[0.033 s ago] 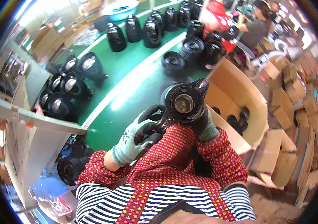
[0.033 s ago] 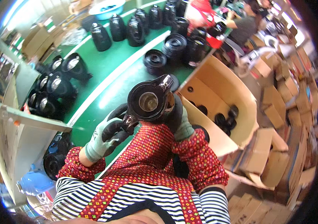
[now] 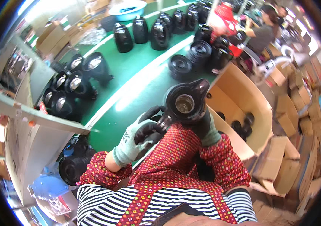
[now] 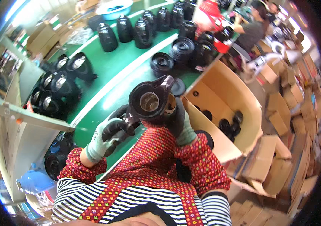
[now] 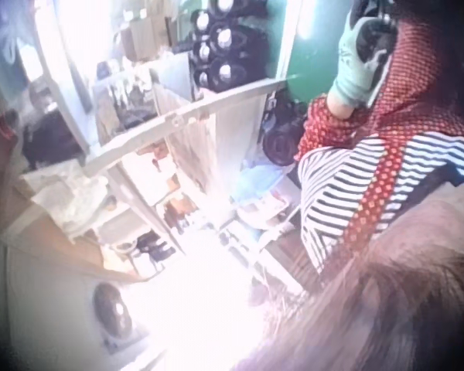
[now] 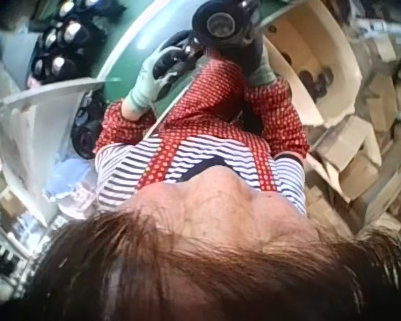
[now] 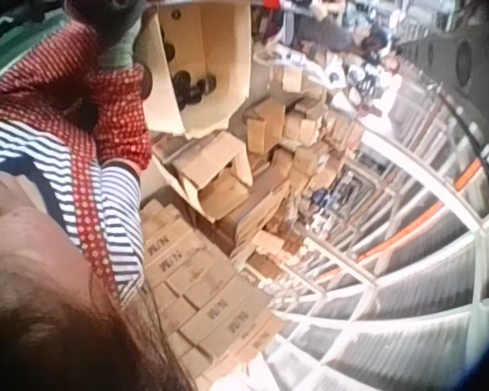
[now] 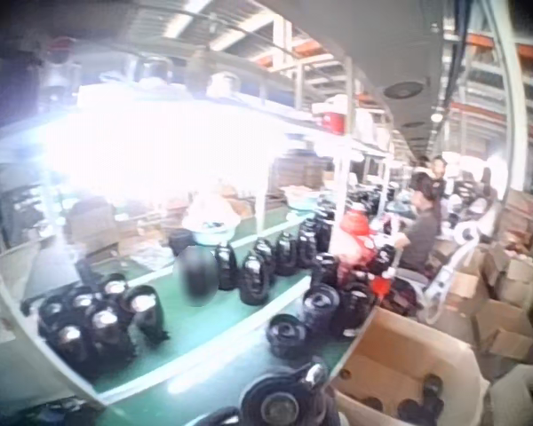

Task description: The person assembles black plastic appliance parts on a green workbench. They pick up a kettle-shaped body, insert a metal rod into the base, and place a circular lid on top, repeating this sequence for multiple units.

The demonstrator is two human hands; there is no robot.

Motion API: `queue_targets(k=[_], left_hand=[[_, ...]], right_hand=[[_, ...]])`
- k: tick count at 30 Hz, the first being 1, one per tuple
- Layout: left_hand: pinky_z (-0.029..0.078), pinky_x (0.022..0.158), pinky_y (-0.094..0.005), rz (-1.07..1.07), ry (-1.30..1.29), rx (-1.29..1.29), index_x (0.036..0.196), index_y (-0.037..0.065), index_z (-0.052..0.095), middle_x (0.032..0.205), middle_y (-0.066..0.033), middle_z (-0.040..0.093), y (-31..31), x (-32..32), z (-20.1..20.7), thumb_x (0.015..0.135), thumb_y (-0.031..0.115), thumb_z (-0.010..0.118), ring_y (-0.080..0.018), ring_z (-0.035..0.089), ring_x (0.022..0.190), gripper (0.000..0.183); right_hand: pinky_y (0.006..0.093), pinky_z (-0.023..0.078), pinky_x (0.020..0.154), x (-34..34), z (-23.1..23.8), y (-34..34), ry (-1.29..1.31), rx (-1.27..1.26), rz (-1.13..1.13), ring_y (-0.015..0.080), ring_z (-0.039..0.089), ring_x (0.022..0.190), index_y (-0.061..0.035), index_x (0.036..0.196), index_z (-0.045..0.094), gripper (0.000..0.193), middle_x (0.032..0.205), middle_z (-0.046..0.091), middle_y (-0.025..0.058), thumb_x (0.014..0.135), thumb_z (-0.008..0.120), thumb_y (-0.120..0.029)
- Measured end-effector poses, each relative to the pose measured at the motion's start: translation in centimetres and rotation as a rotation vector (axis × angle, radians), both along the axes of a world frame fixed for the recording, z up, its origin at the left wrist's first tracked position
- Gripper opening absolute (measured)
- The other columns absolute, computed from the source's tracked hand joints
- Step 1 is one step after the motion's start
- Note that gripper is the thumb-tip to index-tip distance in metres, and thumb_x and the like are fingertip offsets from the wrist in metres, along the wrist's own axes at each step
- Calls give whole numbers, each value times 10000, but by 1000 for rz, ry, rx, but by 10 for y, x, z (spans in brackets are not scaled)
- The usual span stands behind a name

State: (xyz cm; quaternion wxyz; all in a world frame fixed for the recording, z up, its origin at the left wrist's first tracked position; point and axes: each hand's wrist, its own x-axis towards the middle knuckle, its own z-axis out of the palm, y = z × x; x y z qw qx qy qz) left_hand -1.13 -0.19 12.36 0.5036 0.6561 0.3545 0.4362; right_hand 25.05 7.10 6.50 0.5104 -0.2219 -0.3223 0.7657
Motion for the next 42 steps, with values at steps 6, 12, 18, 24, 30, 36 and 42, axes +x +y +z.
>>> queue_targets(k=[6, 12, 18, 24, 30, 36, 42], left_hand=[[601, 897, -380, 376, -97, -124, 1255, -63, 642, 1122, -117, 722, 50, -66, -29, 1067, 273, 667, -225, 730, 1004, 385], [560, 834, -326, 707, 57, 55, 1167, -48, 714, 1047, -128, 734, 253, -98, -113, 986, 281, 737, -167, 698, 877, 376], [535, 945, -439, 1024, 409, 95, 1107, 43, 771, 1121, -188, 735, 395, -106, -163, 947, 422, 733, -396, 698, 1055, 413], [481, 1080, -457, 1043, 517, 190, 1352, 72, 624, 1339, -212, 627, 378, -90, -157, 889, 445, 809, -393, 578, 1306, 622], [497, 1098, -482, 1225, 848, 265, 1527, 70, 424, 1598, -256, 392, 270, -180, -109, 846, 394, 838, -451, 527, 1376, 860], [572, 949, -476, 1181, 1055, 140, 1413, 56, 538, 1457, -213, 586, 247, -255, -132, 829, 388, 846, -416, 675, 1182, 739], [584, 876, -440, 849, 891, 489, 1118, 77, 641, 1328, -177, 675, 190, -180, -94, 743, 165, 849, -394, 708, 1034, 438]], right_hand=[[340, 519, 1026, -45, -91, -18, -700, 234, -383, 231, 646, 1215, 16, 1424, 548, 381, 1372, 642, 148, 1128, 535, -224], [463, 534, 999, -50, -65, -32, -1195, 837, -209, 409, 667, 1153, 12, 1365, 616, 518, 1260, 684, 228, 902, 745, -183], [449, 560, 930, -46, -70, -25, -1202, 851, -212, 402, 701, 1064, 6, 1313, 662, 481, 1198, 714, 215, 867, 760, -147], [454, 561, 918, -40, -72, -21, -1170, 768, -213, 392, 708, 1043, -8, 1271, 696, 422, 1187, 729, 183, 866, 744, -116], [450, 561, 908, -48, -68, -21, -1180, 802, -192, 382, 708, 1020, -12, 1247, 707, 393, 1153, 730, 182, 874, 748, -130], [449, 561, 930, -51, -71, -22, -1181, 812, -155, 392, 700, 1048, -25, 1246, 694, 383, 1157, 717, 179, 879, 735, -123], [324, 557, 953, -48, -49, 11, -1005, 733, -242, 253, 648, 1158, 16, 1500, 517, 659, 1409, 545, 189, 902, 784, -58]])
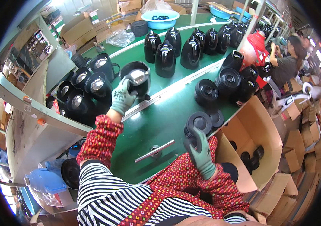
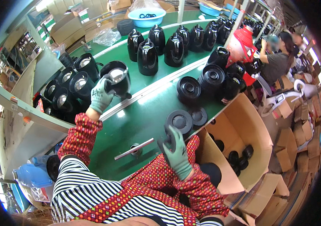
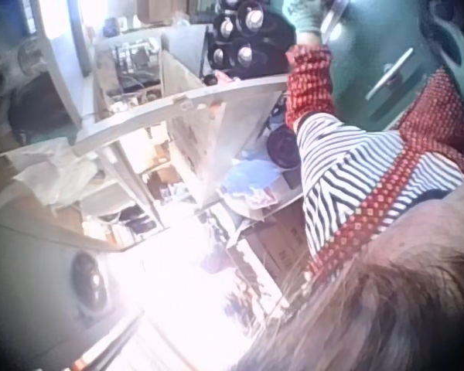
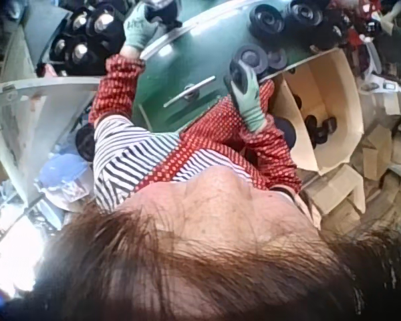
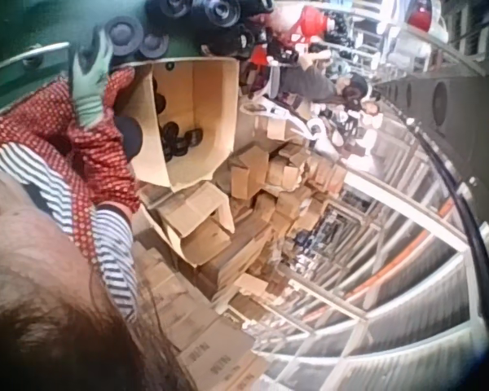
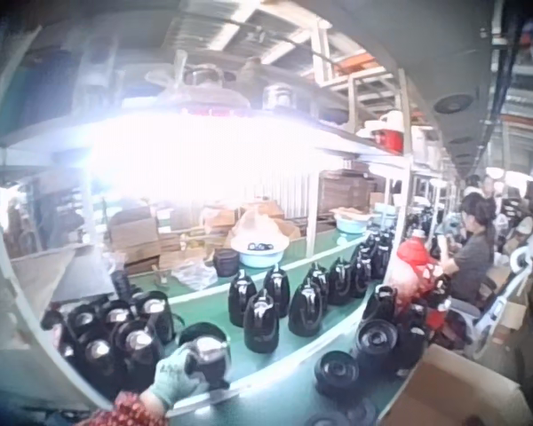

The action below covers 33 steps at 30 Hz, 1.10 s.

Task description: The person assembles black plastic appliance parts on a green workbench. They pick up a kettle-shaped body, insert a metal rod into the base, and place a circular lid on top, repeating this sequence for multiple units.

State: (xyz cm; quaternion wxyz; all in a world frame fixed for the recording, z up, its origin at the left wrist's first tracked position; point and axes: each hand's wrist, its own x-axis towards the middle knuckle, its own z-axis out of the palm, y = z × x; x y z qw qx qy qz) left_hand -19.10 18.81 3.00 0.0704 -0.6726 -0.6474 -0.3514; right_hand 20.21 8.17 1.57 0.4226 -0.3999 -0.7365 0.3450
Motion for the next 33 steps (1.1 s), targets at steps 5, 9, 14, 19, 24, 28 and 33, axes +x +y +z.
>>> queue_targets(k=[5, 9, 14, 19, 24, 28, 33], left_hand=[[612, 800, -400, -401, -66, -187, 977, 44, 671, 1373, -206, 672, -95, 89, 90, 705, 144, 933, -389, 745, 993, 391], [621, 797, -413, -685, 176, -283, 995, 60, 689, 1382, -213, 668, -145, 121, 129, 694, 192, 945, -379, 755, 1015, 417], [570, 1022, -435, -940, -201, -95, 1422, 13, 557, 1475, -237, 597, -171, 140, 117, 815, 105, 859, -362, 712, 1183, 684], [454, 1170, -457, -717, -1239, -473, 1676, 23, 231, 1716, -198, 273, -183, 128, 16, 919, -29, 720, -306, 499, 1450, 903], [386, 1239, -474, -1033, -1365, -575, 1684, 94, 224, 1729, -170, 272, -207, 158, -23, 915, 132, 818, -335, 361, 1555, 973], [432, 1217, -473, -850, -1892, -552, 1608, 74, 379, 1636, -205, 437, -212, 178, -37, 1043, 236, 659, -320, 488, 1471, 650], [501, 1158, -472, -386, -2589, -990, 1531, -12, 484, 1517, -189, 584, -203, 145, -54, 1134, 289, 491, -292, 609, 1353, 498]], right_hand=[[438, 505, 1073, -3, 45, 42, 98, -158, -17, 351, 574, 1301, -83, 1538, 500, 754, 1507, 530, 221, 918, 843, -339], [348, 563, 966, 2, 117, 28, 392, -833, 273, 182, 648, 1178, -66, 1518, 525, 641, 1383, 638, 123, 997, 766, -352], [338, 529, 1057, 59, 108, -24, 497, -911, 332, 175, 655, 1217, 8, 1493, 544, 615, 1369, 672, 104, 1021, 735, -337], [370, 530, 1073, 128, 35, -86, 664, -692, 339, 269, 672, 1241, 33, 1505, 514, 536, 1407, 651, 174, 1046, 658, -201], [406, 546, 1048, 108, 33, -120, 996, -929, 460, 256, 674, 1221, 22, 1483, 533, 543, 1391, 656, 172, 975, 722, -11], [342, 530, 1009, 70, 43, -109, 751, -1040, 518, 172, 654, 1180, -12, 1410, 620, 467, 1308, 698, 88, 1052, 653, -310], [306, 515, 1009, 35, 47, -45, 170, -692, 330, 158, 643, 1139, -6, 1427, 622, 597, 1203, 719, 108, 1116, 519, -504]])
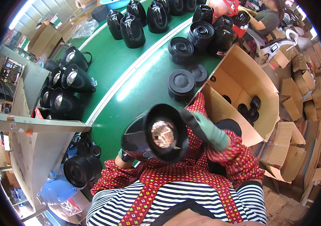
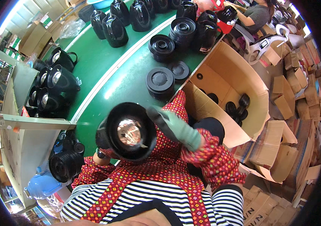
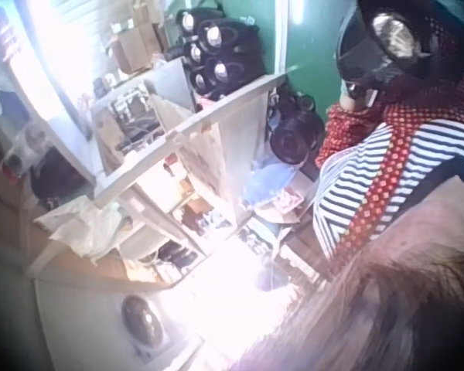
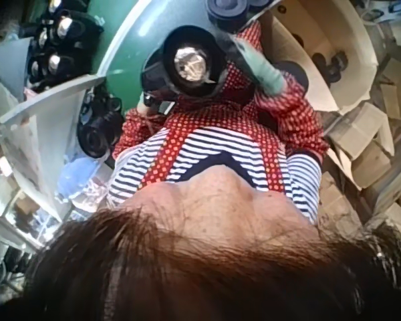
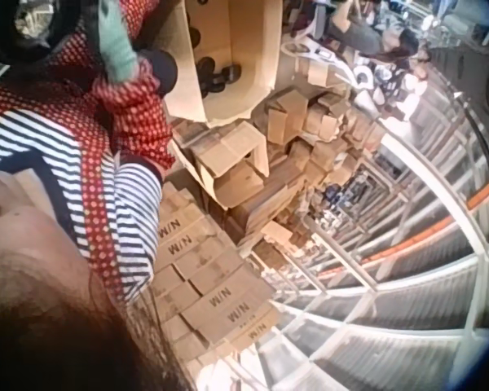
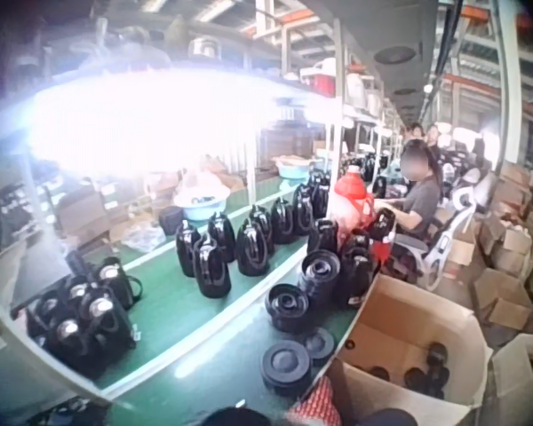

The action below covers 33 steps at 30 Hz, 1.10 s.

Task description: The person assembles black plastic appliance parts on a green workbench. They pick up a kettle-shaped body, insert a metal rod into the base, and place a circular lid on top, repeating this sequence for multiple units.

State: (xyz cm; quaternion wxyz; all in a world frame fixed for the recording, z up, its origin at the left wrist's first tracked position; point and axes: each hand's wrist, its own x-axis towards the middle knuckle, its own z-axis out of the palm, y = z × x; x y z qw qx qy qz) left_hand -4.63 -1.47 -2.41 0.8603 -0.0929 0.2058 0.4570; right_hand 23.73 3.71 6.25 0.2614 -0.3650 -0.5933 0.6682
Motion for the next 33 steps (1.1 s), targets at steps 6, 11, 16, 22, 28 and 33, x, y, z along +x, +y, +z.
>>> queue_targets(k=[6, 11, 16, 22, 28, 33], left_hand=[[491, 1168, -485, -30, 162, 250, 1547, -7, 469, 1517, -194, 583, -2, -3, 5, 1129, 327, 494, -301, 599, 1365, 535], [482, 1177, -496, -44, 222, 308, 1559, -4, 456, 1518, -198, 581, -5, 1, 8, 1125, 359, 497, -309, 591, 1375, 567], [474, 1185, -507, -70, 278, 400, 1572, 0, 444, 1519, -202, 579, -2, 17, 14, 1121, 391, 499, -317, 582, 1385, 599], [463, 1195, -520, -151, 310, 521, 1588, 4, 429, 1519, -207, 577, 7, 55, 31, 1116, 429, 502, -327, 573, 1397, 639], [497, 1150, -481, -260, 277, 577, 1559, -27, 454, 1479, -214, 607, 4, 89, 32, 1031, 333, 627, -315, 628, 1309, 662], [525, 1112, -449, -238, 390, 612, 1535, -53, 475, 1446, -220, 632, -1, 90, 30, 960, 253, 731, -305, 674, 1236, 699]], right_hand=[[623, 198, 1256, -24, -58, 118, -1151, 917, -140, 549, 268, 1518, -213, 1617, 448, 991, 1661, 271, 344, 805, 790, -666], [615, 274, 1205, -11, -81, 136, -1099, 886, -97, 512, 349, 1453, -249, 1635, 417, 1012, 1605, 348, 328, 801, 762, -707], [527, 335, 1202, 13, -31, 76, -402, 761, -315, 456, 423, 1407, -176, 1632, 438, 858, 1540, 454, 275, 922, 743, -551], [510, 270, 1239, 48, 28, -31, -205, 745, -313, 435, 378, 1482, -34, 1634, 394, 968, 1628, 400, 253, 924, 701, -615], [504, 212, 1271, 73, 41, -71, -214, 680, -294, 418, 279, 1569, 30, 1644, 327, 1061, 1676, 306, 269, 925, 646, -682], [524, 243, 1247, 83, 37, -87, -113, 767, -360, 416, 343, 1513, -21, 1637, 380, 978, 1669, 324, 252, 934, 699, -621]])
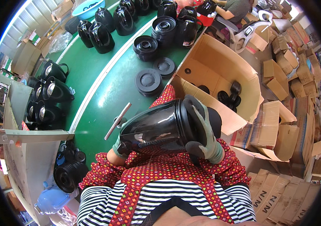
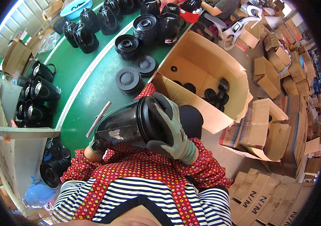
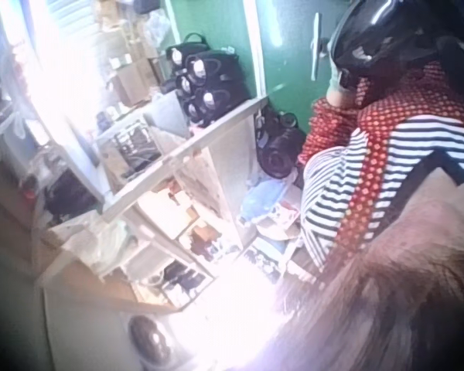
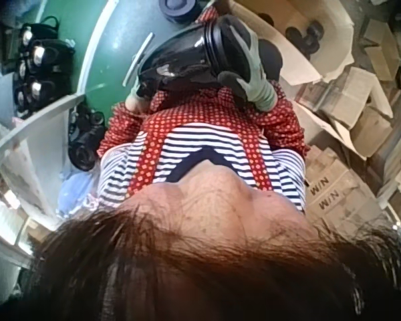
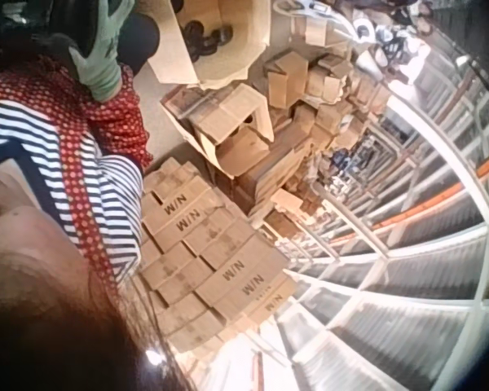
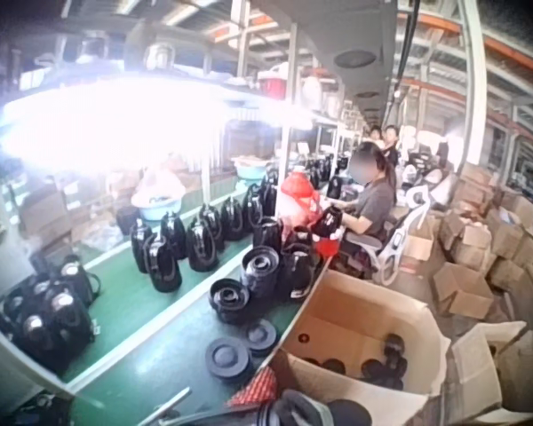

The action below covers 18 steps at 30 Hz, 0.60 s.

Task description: The person assembles black plastic appliance parts on a green workbench. They pick up a kettle-shaped body, insert a metal rod into the base, and place a circular lid on top, repeating this sequence for multiple units.

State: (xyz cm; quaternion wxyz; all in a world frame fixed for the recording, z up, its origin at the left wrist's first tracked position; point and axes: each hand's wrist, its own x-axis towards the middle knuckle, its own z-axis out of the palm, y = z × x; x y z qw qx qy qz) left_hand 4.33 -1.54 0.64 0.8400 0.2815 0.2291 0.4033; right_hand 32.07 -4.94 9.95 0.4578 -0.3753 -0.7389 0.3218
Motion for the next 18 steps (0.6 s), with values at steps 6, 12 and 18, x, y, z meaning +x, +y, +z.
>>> queue_targets(k=[6, 12, 18], left_hand=[[581, 1025, -406, 555, 839, 829, 1495, -83, 511, 1403, -239, 660, 5, -7, 59, 871, 160, 846, -299, 743, 1105, 748], [602, 1005, -421, 486, 830, 835, 1525, -91, 473, 1454, -242, 615, 9, -15, 86, 866, 181, 883, -310, 724, 1149, 823], [540, 1096, -435, 153, 500, 569, 1537, -92, 467, 1411, -234, 649, 18, -11, 58, 974, 221, 776, -312, 669, 1257, 714]], right_hand=[[360, 376, 1187, -6, -15, -10, 565, -616, -153, 224, 490, 1413, 5, 1575, 443, 658, 1602, 464, 127, 1136, 457, -486], [353, 360, 1220, 52, 14, -1, 406, -948, 230, 217, 508, 1408, -2, 1609, 399, 720, 1575, 519, 123, 1149, 313, -549], [473, 229, 1286, 11, 1, -1, 262, 285, 89, 389, 310, 1573, 5, 1647, 319, 971, 1704, 311, 237, 1013, 515, -703]])
